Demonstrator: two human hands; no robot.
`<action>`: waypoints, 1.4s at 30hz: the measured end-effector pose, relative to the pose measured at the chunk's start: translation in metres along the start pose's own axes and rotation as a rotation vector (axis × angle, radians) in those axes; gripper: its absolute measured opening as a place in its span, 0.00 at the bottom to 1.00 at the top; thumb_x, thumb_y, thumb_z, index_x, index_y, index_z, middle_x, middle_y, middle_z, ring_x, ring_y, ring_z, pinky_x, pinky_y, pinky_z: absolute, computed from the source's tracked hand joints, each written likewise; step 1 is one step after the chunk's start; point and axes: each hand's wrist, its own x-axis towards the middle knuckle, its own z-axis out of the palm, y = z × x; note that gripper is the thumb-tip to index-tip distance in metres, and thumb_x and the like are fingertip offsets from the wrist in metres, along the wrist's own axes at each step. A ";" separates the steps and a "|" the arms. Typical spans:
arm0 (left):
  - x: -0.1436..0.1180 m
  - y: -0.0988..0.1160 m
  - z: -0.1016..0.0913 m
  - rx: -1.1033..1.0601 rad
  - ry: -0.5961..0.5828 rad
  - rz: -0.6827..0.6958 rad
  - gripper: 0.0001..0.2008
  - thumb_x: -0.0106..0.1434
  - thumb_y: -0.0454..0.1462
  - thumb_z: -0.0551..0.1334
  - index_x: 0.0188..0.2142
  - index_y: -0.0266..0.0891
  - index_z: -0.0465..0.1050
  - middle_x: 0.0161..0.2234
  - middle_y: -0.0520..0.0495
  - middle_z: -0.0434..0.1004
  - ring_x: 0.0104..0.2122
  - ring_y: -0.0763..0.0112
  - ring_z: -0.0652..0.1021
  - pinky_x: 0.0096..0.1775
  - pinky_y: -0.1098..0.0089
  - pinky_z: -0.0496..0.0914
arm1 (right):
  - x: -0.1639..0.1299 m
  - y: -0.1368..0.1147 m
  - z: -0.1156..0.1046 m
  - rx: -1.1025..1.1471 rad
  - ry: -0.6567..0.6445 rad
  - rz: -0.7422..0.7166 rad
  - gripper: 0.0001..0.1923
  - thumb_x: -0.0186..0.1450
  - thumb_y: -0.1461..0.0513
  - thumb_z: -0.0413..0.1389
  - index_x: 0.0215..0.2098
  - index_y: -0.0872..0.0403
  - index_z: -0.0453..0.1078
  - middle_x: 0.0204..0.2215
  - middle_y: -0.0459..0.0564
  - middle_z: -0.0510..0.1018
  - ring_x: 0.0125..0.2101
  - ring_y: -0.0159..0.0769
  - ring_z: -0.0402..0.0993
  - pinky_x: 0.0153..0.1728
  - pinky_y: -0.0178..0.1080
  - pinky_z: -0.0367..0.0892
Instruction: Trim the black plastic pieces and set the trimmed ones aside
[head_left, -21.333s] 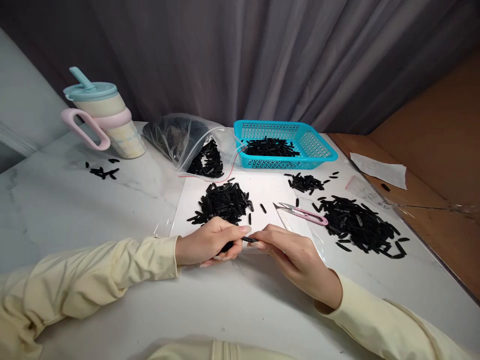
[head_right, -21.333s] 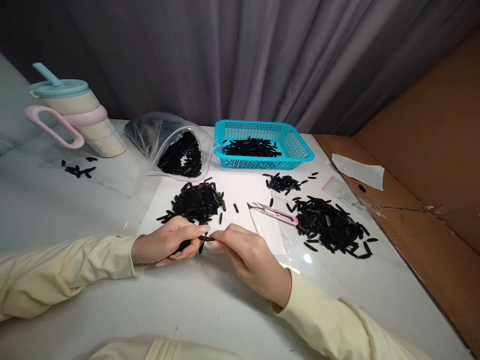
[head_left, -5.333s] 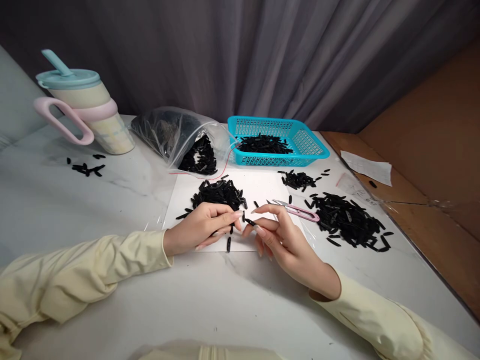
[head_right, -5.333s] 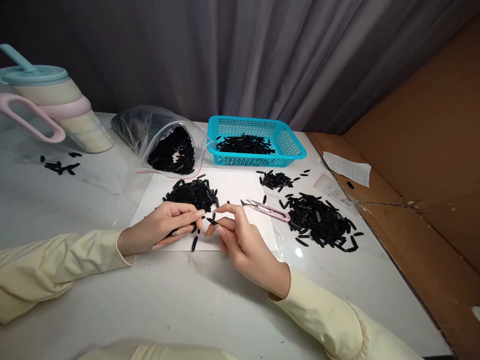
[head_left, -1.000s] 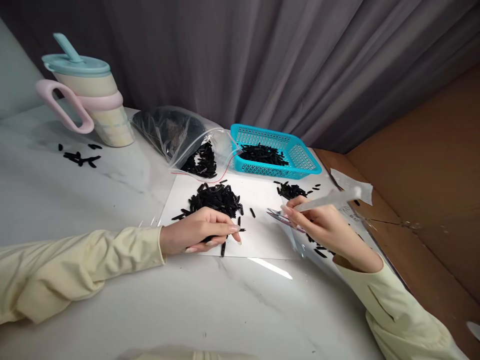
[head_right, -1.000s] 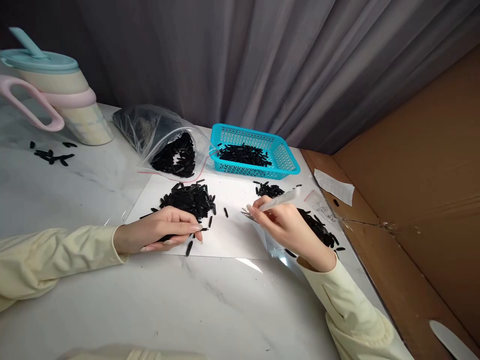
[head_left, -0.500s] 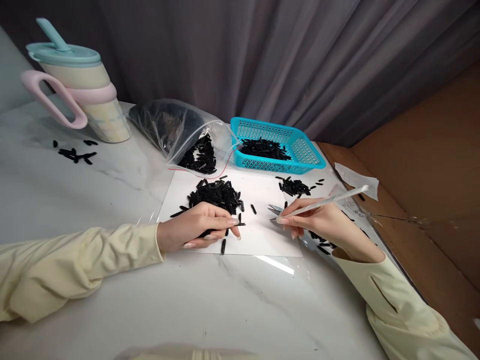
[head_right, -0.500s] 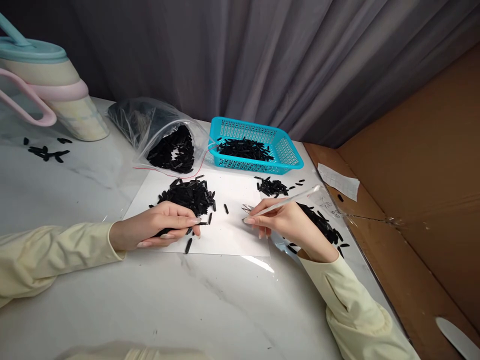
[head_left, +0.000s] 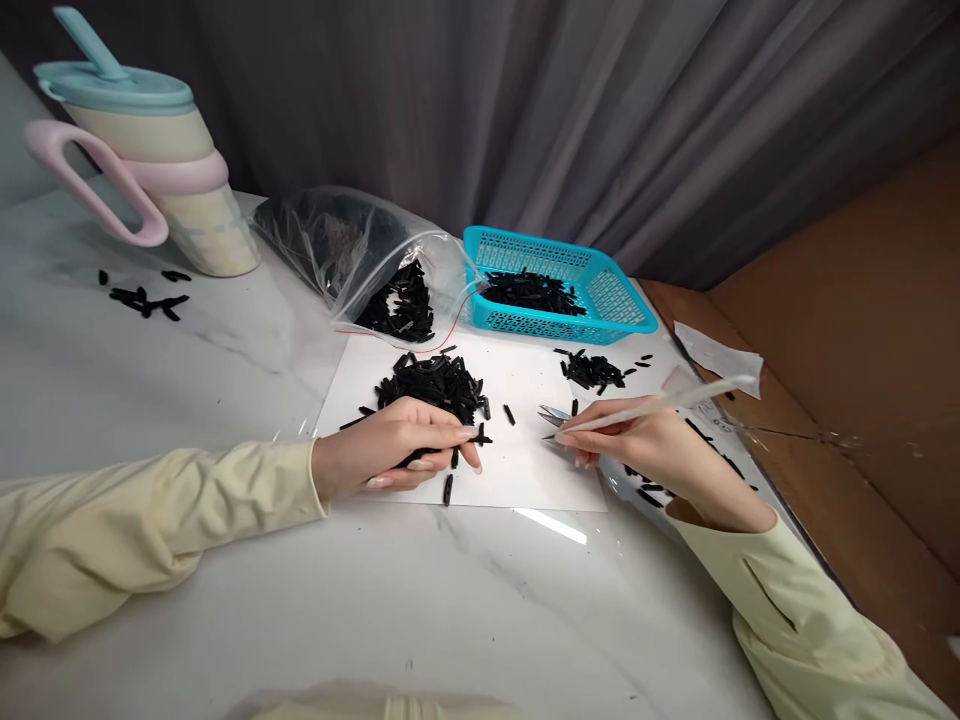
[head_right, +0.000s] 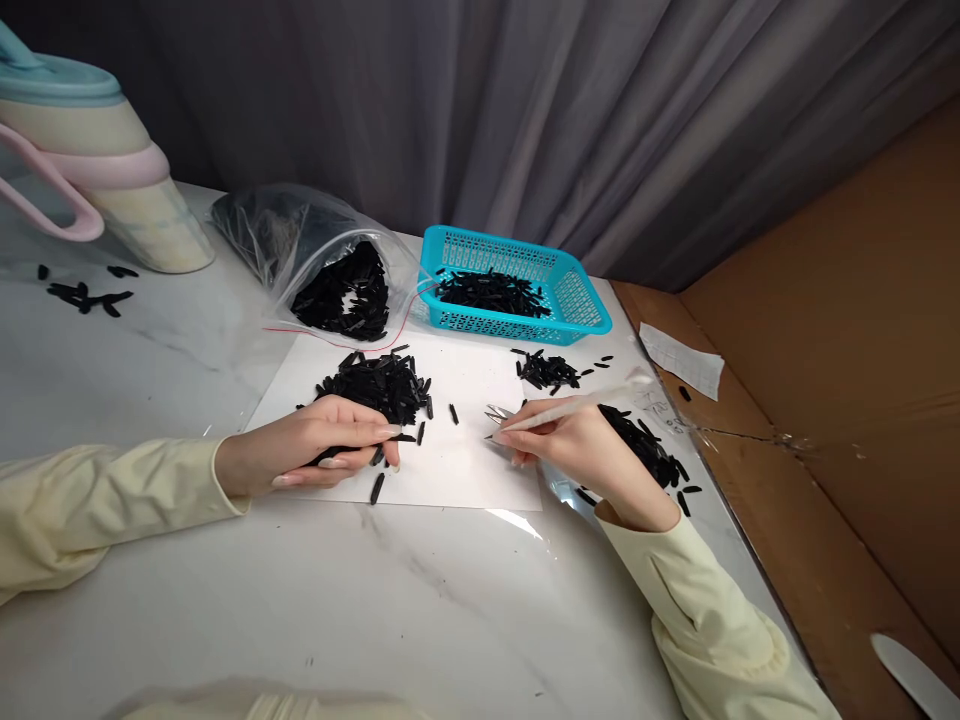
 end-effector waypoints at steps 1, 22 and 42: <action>0.000 0.000 0.000 -0.004 0.002 0.001 0.15 0.62 0.43 0.56 0.31 0.32 0.72 0.15 0.59 0.54 0.07 0.89 0.54 0.10 0.81 0.45 | -0.001 -0.003 -0.001 -0.003 0.001 0.011 0.09 0.56 0.58 0.59 0.26 0.57 0.72 0.20 0.49 0.75 0.22 0.35 0.73 0.25 0.34 0.67; 0.000 0.002 0.001 0.065 0.026 0.016 0.14 0.63 0.43 0.55 0.32 0.33 0.73 0.14 0.60 0.54 0.07 0.89 0.54 0.11 0.81 0.46 | 0.008 -0.059 0.022 0.348 -0.142 -0.039 0.14 0.51 0.67 0.63 0.14 0.54 0.64 0.27 0.50 0.79 0.39 0.43 0.76 0.40 0.41 0.72; -0.001 0.003 0.003 0.069 0.057 0.022 0.14 0.63 0.42 0.55 0.31 0.33 0.73 0.14 0.60 0.53 0.07 0.89 0.53 0.11 0.81 0.46 | 0.010 -0.055 0.027 0.368 -0.182 -0.029 0.12 0.54 0.63 0.61 0.17 0.55 0.65 0.21 0.48 0.77 0.38 0.42 0.76 0.32 0.35 0.71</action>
